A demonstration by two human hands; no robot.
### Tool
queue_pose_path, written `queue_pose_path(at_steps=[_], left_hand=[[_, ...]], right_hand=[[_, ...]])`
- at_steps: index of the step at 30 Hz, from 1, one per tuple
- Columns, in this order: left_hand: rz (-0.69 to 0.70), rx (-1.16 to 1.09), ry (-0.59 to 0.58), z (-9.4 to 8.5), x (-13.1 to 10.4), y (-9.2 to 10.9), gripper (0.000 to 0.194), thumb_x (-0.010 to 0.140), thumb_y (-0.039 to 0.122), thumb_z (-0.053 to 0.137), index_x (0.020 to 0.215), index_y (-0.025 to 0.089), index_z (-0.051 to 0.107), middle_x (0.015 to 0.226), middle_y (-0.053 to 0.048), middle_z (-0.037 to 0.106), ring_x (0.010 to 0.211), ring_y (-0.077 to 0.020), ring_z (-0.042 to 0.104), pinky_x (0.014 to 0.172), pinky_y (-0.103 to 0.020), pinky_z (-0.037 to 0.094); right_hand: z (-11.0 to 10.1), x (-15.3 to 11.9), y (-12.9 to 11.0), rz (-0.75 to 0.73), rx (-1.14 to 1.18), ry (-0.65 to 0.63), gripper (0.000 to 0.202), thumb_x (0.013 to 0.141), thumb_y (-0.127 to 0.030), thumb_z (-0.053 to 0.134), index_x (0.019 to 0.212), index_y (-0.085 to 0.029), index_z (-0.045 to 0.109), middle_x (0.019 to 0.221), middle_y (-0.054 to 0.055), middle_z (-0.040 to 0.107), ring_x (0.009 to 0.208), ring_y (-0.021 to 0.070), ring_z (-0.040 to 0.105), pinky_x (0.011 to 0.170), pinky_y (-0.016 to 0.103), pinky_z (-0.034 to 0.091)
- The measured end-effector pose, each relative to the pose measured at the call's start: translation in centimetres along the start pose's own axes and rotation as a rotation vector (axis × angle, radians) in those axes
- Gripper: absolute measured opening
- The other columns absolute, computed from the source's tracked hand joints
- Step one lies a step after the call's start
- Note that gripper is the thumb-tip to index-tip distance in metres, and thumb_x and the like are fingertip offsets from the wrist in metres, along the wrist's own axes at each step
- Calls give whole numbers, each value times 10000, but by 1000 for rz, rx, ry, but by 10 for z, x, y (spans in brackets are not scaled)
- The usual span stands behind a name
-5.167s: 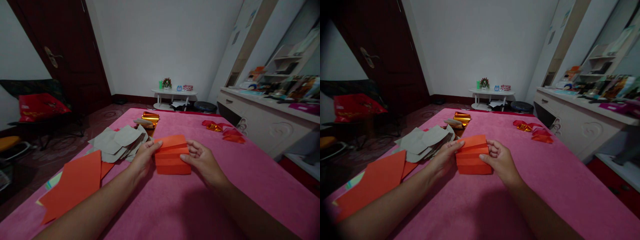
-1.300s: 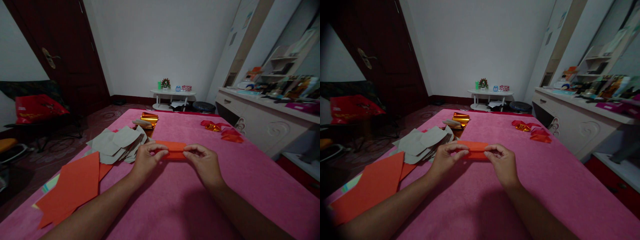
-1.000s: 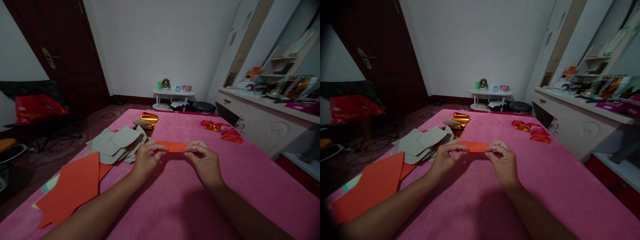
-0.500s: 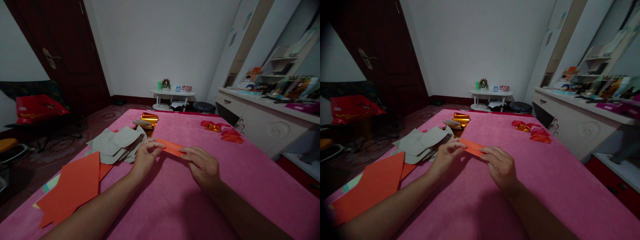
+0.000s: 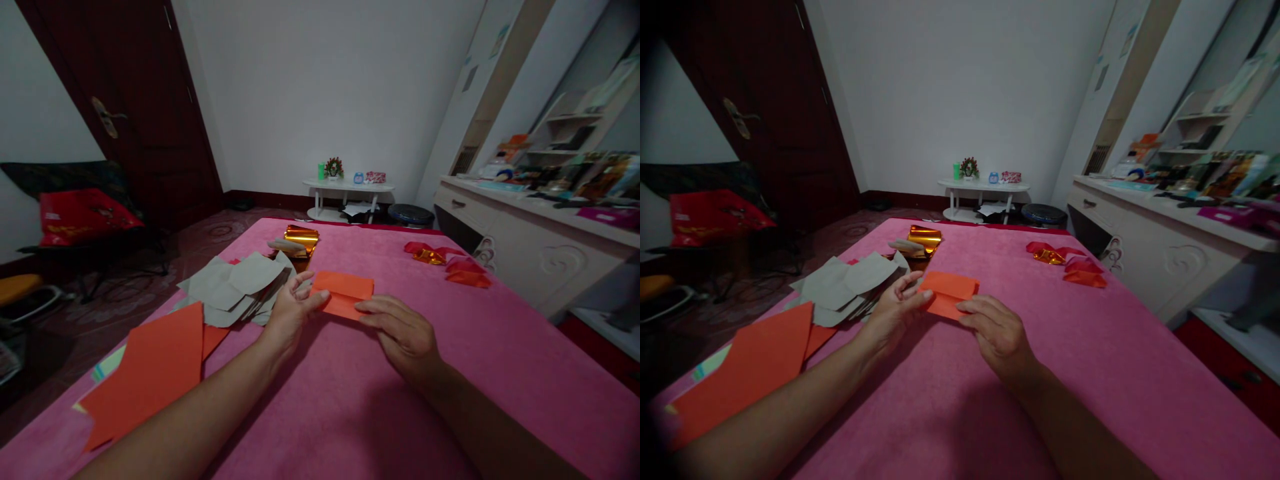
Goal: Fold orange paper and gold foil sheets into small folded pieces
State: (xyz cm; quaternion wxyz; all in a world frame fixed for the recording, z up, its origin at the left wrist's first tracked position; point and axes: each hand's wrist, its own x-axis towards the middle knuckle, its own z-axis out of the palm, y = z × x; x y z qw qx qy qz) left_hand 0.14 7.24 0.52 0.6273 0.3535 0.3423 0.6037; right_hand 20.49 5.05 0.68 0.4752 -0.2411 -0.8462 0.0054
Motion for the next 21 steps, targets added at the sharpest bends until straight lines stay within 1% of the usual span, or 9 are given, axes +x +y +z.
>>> queue_pose_path(at_steps=[2,4,6,8,11,12,15,17,21], left_hand=[[-3,39,-9,-2,1,-2,610,612,190,809,1132,180,490,866,-53,697,689,-143,667,679,-266,516],[10,57,-22,-3,1,-1,599,618,200,802,1137,166,504,872,-65,706,702,-158,676,696,-284,521],[29,81,-33,-3,1,2,570,627,192,789,1127,160,516,881,-71,711,713,-162,680,702,-288,522],[26,138,-65,-1,0,5,541,623,178,781,1101,159,528,872,-68,713,696,-159,680,686,-284,522],[-3,249,-168,2,-2,7,530,599,165,789,1066,149,539,832,-64,713,648,-154,668,641,-274,518],[-8,278,-198,3,-2,7,534,594,165,792,1065,142,540,823,-65,712,642,-155,665,632,-273,516],[-5,305,-224,5,-3,5,534,591,190,802,1057,131,549,827,-71,712,656,-164,664,637,-279,515],[-11,271,-206,5,-4,4,506,600,217,804,1034,130,561,842,-72,714,668,-164,667,657,-286,516],[-6,212,-150,3,-2,5,410,636,253,794,973,120,601,815,-68,718,656,-145,663,661,-267,509]], right_hand=[[2,-1,-2,2,14,-18,351,780,-9,485,953,-244,681,1003,59,720,954,207,656,842,402,528],[3,0,-6,64,31,4,338,770,-8,491,934,-245,669,1028,59,701,951,205,647,829,383,523],[3,2,-11,211,46,68,298,777,-42,507,958,-235,644,1114,78,648,1010,214,613,831,365,509],[3,4,-14,402,62,148,275,804,-122,531,1051,-221,601,1169,102,596,1011,216,592,814,348,501],[6,9,-15,671,154,159,371,790,-268,617,1149,-200,554,1046,90,633,779,176,607,678,299,504],[8,11,-14,752,225,117,361,770,-296,645,1108,-186,584,960,73,656,712,164,599,636,284,497],[11,14,-14,916,459,-13,201,723,-332,690,816,-154,682,740,38,674,650,169,603,595,272,480],[12,16,-15,978,550,-3,191,701,-341,713,719,-152,689,694,32,681,637,173,612,587,272,474],[10,16,-15,1037,647,83,235,672,-374,749,758,-160,707,758,55,719,675,191,646,613,285,495]])
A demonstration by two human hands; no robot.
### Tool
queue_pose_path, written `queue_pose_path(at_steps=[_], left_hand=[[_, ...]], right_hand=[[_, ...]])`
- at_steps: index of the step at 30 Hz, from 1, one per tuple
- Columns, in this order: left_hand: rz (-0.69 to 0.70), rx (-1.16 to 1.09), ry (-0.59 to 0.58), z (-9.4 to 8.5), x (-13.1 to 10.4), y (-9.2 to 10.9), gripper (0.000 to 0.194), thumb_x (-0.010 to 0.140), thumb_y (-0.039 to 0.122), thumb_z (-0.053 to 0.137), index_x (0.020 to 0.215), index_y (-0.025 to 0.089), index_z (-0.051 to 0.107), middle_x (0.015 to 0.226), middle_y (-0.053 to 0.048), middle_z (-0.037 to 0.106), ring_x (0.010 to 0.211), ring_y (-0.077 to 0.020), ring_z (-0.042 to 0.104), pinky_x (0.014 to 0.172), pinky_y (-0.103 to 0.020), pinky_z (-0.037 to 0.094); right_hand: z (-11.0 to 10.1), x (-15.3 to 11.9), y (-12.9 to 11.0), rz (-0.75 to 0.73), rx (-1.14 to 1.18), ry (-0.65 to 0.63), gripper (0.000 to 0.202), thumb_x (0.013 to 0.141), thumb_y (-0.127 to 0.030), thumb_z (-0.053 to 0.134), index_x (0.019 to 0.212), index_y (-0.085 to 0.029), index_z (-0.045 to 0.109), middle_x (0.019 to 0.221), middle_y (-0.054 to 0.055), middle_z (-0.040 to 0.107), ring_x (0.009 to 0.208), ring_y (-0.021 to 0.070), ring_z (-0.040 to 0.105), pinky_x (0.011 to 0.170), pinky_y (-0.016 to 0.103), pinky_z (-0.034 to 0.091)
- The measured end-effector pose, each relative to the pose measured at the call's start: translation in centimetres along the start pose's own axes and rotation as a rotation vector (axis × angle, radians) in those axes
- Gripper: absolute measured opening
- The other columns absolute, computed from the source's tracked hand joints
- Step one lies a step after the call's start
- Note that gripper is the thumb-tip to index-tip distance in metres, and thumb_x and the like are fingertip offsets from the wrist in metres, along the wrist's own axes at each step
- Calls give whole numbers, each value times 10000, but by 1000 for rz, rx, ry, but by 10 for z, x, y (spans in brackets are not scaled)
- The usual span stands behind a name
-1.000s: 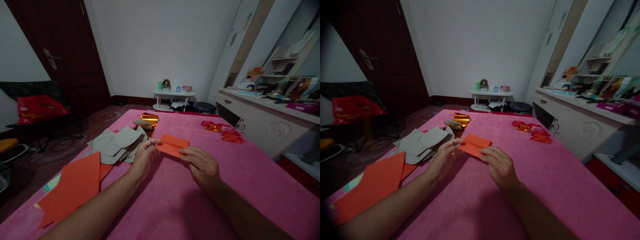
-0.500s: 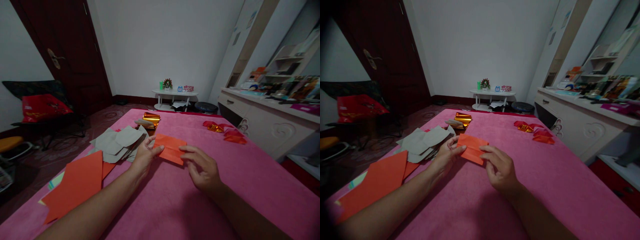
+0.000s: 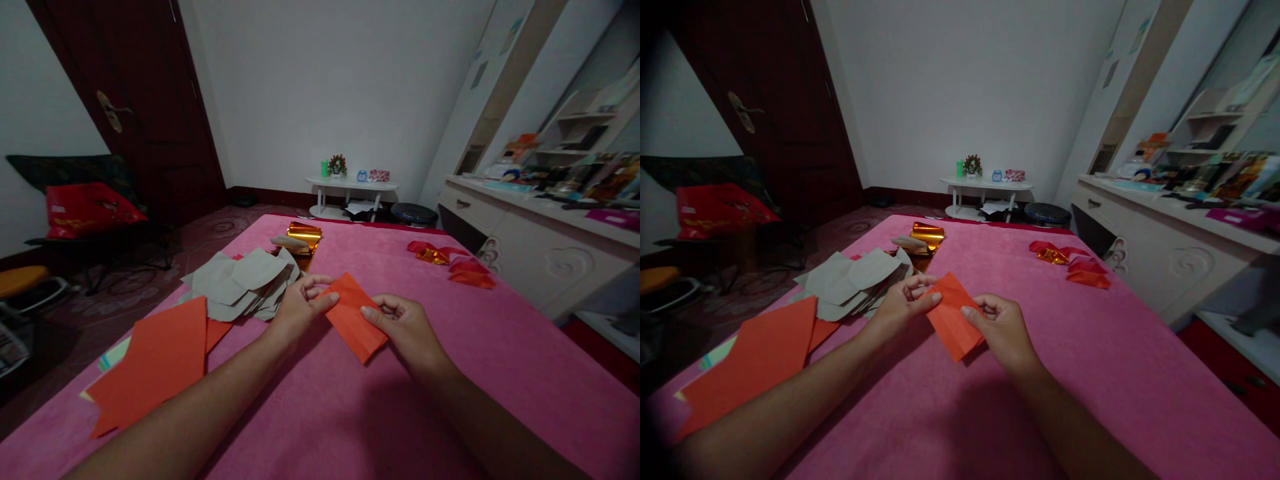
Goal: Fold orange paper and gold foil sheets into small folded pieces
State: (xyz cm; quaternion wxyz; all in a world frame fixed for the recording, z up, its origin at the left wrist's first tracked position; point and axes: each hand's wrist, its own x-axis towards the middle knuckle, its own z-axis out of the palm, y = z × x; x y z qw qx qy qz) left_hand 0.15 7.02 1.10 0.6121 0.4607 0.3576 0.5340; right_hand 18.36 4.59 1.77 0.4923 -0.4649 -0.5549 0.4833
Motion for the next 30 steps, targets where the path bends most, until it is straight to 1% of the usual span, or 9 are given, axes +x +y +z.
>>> queue_pose_path(at_steps=[3,5,9,11,16,20,23,25,30], left_hand=[[13,-30,32,-1,0,-1,359,638,261,798,921,122,627,770,-52,713,651,-134,660,657,-247,502],[-9,-48,6,1,-1,-3,384,612,256,816,926,129,634,805,-60,718,688,-150,670,695,-270,509],[-72,-69,-187,8,-7,-8,407,594,227,825,942,110,651,900,-98,712,781,-191,677,780,-322,512],[-76,-68,-227,10,-9,-9,384,627,225,805,954,100,644,897,-101,704,760,-178,670,737,-297,514],[-27,-42,-119,7,-7,-8,562,688,227,762,1190,176,516,778,-38,679,589,-128,630,586,-260,501],[-7,18,-128,4,-6,-6,533,662,205,772,1145,152,554,840,-67,681,623,-141,649,585,-255,510],[-7,30,-109,5,-6,-7,501,658,211,770,1111,127,574,779,-48,668,575,-134,638,558,-256,517],[-1,38,-45,5,-6,-7,505,668,212,759,1124,119,563,732,-27,651,562,-123,626,553,-251,522],[73,-11,129,3,-4,-10,549,677,210,744,1171,135,515,773,-20,650,605,-103,623,597,-238,534]], right_hand=[[-1,0,0,6,3,39,265,664,-405,755,739,-156,707,749,65,721,663,192,650,598,283,498],[-1,0,1,-10,-5,80,275,658,-415,759,729,-155,705,731,62,716,646,188,645,584,279,496],[0,-1,2,-48,11,126,266,670,-415,750,736,-162,702,727,54,711,637,182,639,580,279,496],[-1,0,3,-55,32,127,248,681,-403,745,742,-166,703,732,48,710,644,179,639,590,276,495],[-8,3,3,-74,20,114,219,738,-387,701,756,-168,706,754,42,707,677,180,632,626,279,483],[-13,7,4,-81,11,119,238,774,-403,664,801,-170,706,764,43,695,710,196,628,649,296,483],[-14,9,6,-114,46,207,283,783,-417,657,926,-176,689,847,53,686,783,201,628,697,300,485],[-15,11,8,-152,53,290,311,789,-424,651,984,-182,660,896,56,667,803,189,614,708,290,477],[-20,13,17,-285,11,408,219,812,-393,633,904,-194,641,926,37,620,870,174,575,763,287,452]])
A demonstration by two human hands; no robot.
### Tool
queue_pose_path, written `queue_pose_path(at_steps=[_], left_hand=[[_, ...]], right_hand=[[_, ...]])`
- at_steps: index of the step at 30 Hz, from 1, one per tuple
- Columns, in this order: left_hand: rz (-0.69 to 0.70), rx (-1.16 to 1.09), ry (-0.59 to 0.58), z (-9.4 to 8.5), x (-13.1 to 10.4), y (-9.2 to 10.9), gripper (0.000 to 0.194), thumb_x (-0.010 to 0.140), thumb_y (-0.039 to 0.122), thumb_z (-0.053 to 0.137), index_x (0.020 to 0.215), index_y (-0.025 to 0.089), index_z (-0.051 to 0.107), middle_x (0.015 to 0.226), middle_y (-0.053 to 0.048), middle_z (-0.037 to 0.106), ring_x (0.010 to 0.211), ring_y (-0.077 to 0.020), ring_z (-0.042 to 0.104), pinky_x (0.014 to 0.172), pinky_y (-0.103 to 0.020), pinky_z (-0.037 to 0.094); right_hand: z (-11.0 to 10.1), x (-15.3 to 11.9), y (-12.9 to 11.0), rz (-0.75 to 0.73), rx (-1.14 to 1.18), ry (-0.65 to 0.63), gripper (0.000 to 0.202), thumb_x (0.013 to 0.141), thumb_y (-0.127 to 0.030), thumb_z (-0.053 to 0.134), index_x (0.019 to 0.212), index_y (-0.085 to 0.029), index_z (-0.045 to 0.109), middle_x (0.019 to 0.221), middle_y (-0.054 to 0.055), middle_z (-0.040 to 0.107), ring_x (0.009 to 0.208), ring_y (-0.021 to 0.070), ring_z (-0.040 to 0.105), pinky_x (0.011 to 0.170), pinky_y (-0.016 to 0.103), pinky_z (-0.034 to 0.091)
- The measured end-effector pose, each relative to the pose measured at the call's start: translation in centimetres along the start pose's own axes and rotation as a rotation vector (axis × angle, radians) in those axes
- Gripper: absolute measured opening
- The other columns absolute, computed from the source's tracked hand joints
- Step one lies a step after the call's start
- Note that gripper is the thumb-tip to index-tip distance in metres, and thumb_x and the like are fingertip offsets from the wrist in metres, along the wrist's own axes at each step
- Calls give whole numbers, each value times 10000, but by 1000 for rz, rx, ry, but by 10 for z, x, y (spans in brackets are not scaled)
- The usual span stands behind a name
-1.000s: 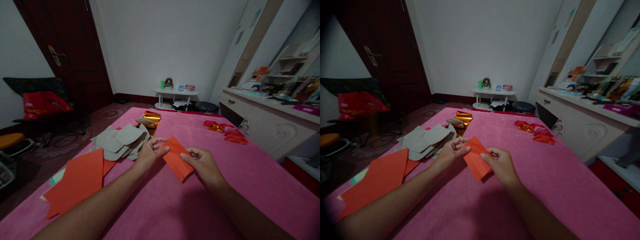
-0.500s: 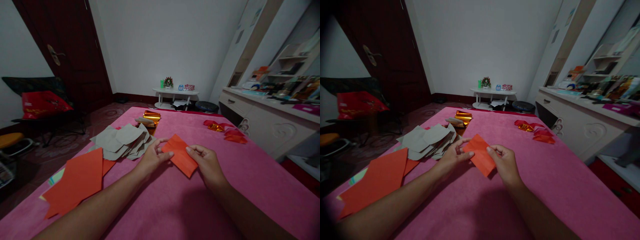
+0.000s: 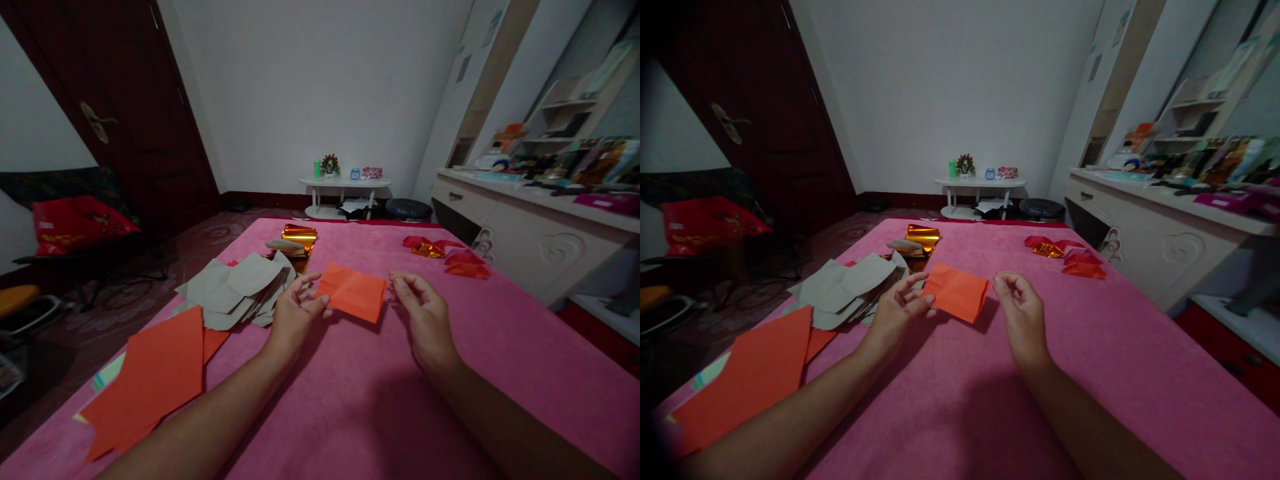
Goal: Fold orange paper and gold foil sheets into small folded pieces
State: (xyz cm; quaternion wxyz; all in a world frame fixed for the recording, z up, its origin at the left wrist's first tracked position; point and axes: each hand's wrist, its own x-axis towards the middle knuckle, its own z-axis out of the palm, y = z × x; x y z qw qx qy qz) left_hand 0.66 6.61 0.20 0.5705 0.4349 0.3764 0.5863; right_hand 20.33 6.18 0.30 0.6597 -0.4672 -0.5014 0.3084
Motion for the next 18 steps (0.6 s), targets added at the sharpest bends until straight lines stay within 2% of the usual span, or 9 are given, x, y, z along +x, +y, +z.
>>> queue_pose_path(at_steps=[4,10,18], left_hand=[[73,13,56,-2,2,-4,553,679,212,739,1178,150,509,820,-29,647,677,-123,638,649,-278,560],[114,44,42,-5,4,-9,524,704,217,721,1185,163,521,837,-34,641,694,-118,629,667,-283,561],[111,21,15,-1,-1,-6,527,708,217,725,1188,161,514,849,-35,643,654,-106,634,644,-248,548]], right_hand=[[-1,-3,1,-64,-23,2,162,819,-356,627,840,-196,642,963,41,591,929,187,559,762,293,450],[4,-10,-6,-144,-143,-90,132,827,-316,608,792,-196,649,1009,59,572,960,196,548,756,298,451],[8,-12,-3,-103,-135,-120,109,766,-293,669,803,-194,641,1002,62,552,926,193,558,743,291,468]])
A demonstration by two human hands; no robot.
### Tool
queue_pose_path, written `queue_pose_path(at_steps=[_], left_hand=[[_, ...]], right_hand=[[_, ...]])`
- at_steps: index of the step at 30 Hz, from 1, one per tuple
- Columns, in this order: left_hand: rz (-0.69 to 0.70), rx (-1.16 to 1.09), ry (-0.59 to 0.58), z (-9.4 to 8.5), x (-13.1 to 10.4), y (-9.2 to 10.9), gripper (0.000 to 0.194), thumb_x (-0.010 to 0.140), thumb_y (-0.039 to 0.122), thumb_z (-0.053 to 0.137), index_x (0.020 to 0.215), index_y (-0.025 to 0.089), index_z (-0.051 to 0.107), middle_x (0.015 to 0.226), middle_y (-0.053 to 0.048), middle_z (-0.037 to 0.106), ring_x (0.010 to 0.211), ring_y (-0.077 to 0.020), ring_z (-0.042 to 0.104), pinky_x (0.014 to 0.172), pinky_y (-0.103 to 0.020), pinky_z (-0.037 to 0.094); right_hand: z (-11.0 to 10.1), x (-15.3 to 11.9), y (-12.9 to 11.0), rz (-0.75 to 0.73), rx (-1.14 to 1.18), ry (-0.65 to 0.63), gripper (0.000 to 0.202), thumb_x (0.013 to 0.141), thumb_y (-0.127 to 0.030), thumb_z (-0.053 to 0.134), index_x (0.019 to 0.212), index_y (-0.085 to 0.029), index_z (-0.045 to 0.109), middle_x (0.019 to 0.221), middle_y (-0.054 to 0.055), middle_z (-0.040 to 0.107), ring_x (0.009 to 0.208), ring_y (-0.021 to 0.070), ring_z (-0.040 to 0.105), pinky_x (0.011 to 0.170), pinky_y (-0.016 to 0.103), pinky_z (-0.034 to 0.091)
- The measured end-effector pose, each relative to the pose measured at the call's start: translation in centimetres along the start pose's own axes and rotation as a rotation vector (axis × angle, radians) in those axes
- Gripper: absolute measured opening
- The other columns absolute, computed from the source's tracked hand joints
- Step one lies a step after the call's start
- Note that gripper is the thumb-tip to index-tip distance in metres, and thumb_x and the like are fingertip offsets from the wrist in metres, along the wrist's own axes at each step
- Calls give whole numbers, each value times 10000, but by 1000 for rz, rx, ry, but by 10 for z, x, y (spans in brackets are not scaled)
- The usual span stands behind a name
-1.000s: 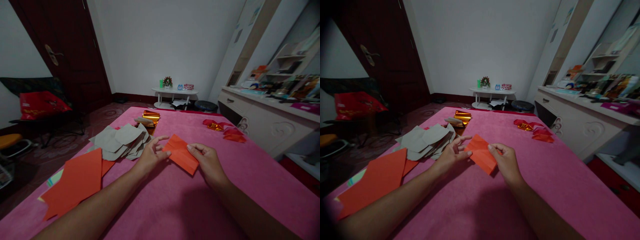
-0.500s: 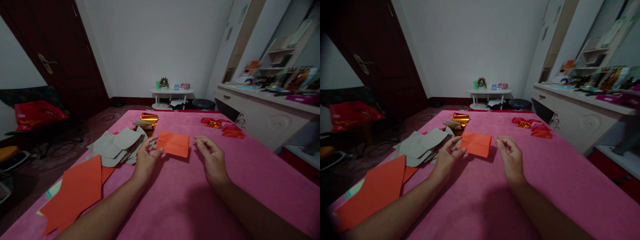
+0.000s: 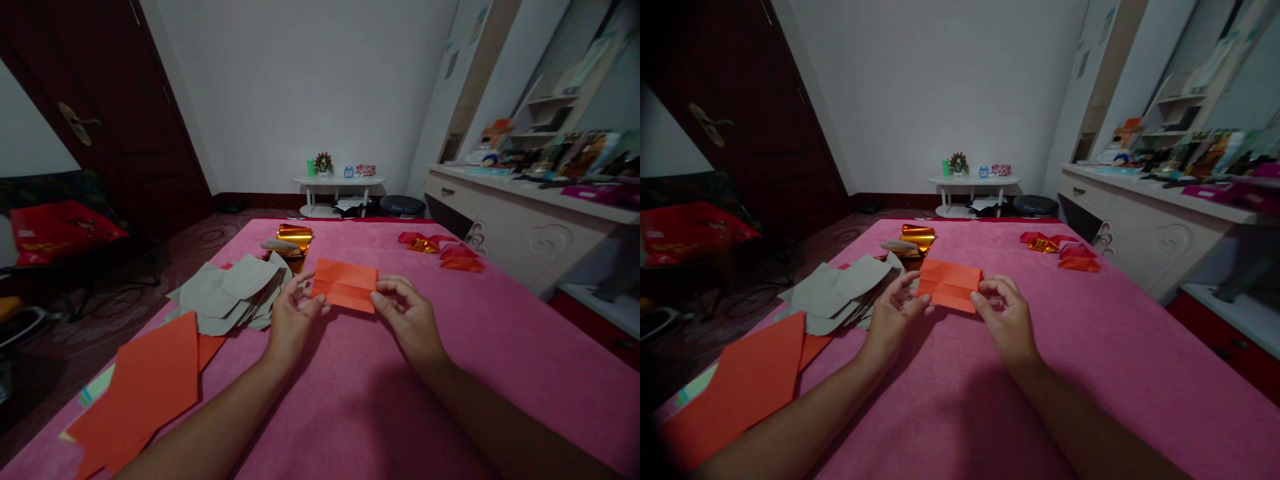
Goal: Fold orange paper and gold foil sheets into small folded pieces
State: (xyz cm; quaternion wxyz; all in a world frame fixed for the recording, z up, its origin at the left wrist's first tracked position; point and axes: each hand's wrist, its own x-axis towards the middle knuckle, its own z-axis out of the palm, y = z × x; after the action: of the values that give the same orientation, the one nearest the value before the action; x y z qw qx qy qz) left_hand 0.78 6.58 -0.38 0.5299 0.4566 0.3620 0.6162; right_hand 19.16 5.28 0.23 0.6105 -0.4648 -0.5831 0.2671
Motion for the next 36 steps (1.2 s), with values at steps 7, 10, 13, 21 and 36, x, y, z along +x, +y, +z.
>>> queue_pose_path(at_steps=[7,10,13,21,36], left_hand=[[-113,14,-91,3,-2,5,623,710,231,728,1264,179,449,939,-75,662,623,-149,676,581,-267,551],[-175,48,-171,2,0,10,516,712,257,729,1173,144,526,930,-88,678,598,-154,682,555,-250,540],[-264,106,-239,-2,3,12,347,710,296,733,969,99,613,772,-69,694,580,-162,685,539,-231,534],[-388,194,-359,-11,6,9,293,787,390,659,778,102,608,485,-15,633,305,-61,495,315,-126,334],[-542,13,-292,-15,7,8,207,761,272,705,879,117,634,757,-74,709,577,-142,683,485,-199,537]], right_hand=[[-3,3,8,6,27,-25,94,757,-272,672,710,-191,668,1010,71,567,985,202,554,775,287,458],[-5,6,12,3,24,-41,84,740,-258,689,692,-191,672,974,65,585,974,202,559,790,294,447],[-7,7,14,-13,30,-52,66,735,-239,690,689,-194,676,930,51,590,914,186,566,766,287,443],[-10,10,7,-104,-121,-35,68,761,-227,673,719,-190,712,678,-4,536,639,128,501,578,253,403],[-3,1,-2,423,290,-184,255,768,-374,673,890,-157,618,364,-106,478,277,63,379,465,250,491]])
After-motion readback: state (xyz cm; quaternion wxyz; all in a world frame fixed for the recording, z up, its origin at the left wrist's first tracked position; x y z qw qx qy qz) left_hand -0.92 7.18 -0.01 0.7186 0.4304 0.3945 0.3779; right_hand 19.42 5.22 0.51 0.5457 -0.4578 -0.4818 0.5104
